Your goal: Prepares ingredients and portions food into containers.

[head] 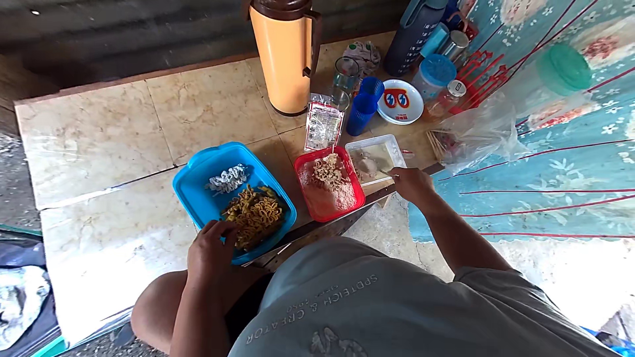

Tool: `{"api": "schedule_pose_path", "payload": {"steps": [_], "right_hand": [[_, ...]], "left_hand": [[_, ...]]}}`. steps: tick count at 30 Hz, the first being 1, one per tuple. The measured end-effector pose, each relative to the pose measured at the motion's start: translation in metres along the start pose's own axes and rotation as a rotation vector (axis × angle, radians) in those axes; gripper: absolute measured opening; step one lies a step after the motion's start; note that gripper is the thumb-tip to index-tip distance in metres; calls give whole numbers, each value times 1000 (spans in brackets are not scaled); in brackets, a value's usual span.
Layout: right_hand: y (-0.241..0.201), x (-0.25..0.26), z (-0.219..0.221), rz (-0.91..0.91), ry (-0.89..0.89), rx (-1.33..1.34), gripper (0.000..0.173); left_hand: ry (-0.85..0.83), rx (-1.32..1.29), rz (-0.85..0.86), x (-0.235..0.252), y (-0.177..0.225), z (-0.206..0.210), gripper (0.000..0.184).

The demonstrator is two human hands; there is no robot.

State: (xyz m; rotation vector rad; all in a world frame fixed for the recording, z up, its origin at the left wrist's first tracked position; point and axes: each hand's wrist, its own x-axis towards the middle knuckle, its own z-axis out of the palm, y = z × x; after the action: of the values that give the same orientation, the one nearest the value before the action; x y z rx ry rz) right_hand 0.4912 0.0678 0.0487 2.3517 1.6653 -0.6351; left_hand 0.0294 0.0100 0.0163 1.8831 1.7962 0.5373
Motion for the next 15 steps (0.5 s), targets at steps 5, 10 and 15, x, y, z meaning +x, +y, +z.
{"api": "schedule_pose_path", "payload": {"steps": [5, 10, 15], "right_hand": [[13, 3, -6, 96, 106, 0, 35], [14, 2, 10, 101, 69, -57, 35], [13, -4, 14, 133, 67, 31, 35]], "left_hand": [[29, 9, 21, -4, -11, 4, 12], [-5, 40, -36, -2, -4, 0, 13], [73, 21, 24, -3, -8, 4, 12]]}}
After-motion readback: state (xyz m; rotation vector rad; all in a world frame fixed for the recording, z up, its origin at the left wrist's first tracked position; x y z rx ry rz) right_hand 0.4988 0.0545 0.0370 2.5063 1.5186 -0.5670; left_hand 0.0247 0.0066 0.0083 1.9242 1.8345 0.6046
